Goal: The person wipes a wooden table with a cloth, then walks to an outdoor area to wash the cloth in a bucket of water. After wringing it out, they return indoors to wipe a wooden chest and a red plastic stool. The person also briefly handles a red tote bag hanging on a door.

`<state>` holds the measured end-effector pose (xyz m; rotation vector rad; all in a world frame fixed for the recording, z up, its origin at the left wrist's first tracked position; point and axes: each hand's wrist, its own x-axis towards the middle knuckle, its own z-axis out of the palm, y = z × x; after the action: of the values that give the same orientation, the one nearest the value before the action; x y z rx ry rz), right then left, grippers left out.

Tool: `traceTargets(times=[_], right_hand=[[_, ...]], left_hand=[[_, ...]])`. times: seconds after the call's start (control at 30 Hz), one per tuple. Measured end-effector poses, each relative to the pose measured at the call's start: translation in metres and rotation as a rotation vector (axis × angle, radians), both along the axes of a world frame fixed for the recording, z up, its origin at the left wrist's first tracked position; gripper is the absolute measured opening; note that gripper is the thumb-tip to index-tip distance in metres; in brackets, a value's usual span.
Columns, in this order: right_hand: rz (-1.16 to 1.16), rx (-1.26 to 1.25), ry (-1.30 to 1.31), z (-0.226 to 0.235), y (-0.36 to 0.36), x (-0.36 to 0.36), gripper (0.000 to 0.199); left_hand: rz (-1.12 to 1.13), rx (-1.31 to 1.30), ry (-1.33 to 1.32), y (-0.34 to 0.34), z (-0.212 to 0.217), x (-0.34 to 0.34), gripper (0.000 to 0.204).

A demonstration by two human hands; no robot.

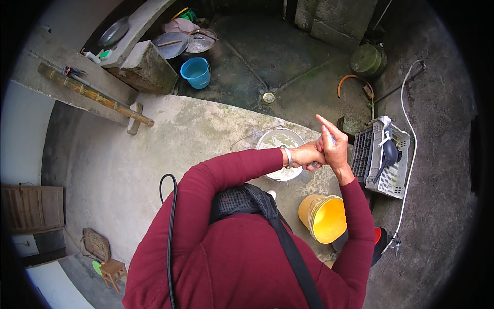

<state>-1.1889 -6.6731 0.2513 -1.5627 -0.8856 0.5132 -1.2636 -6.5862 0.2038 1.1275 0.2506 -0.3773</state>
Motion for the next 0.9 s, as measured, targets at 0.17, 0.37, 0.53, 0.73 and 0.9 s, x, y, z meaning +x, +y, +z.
traceTargets(times=[0.17,0.37,0.53,0.73,0.9], right_hand=[[-0.128,-0.064,-0.054,-0.035,0.015,0.007,0.027],[-0.252,-0.135,-0.109,-0.064,0.033,0.010,0.025],[-0.296,-0.174,-0.140,-0.074,0.041,0.010,0.024],[-0.364,-0.163,-0.189,-0.080,0.040,0.012,0.021],[-0.434,-0.121,-0.191,-0.089,0.028,0.016,0.019]], left_hand=[[0.062,0.119,0.055,0.007,-0.016,0.006,0.015],[0.134,0.276,0.086,0.015,-0.048,0.012,0.018],[0.149,0.310,0.079,0.020,-0.055,0.010,0.020],[0.148,0.411,0.047,0.016,-0.060,0.014,0.022],[0.178,0.511,0.010,0.004,-0.064,0.020,0.023]])
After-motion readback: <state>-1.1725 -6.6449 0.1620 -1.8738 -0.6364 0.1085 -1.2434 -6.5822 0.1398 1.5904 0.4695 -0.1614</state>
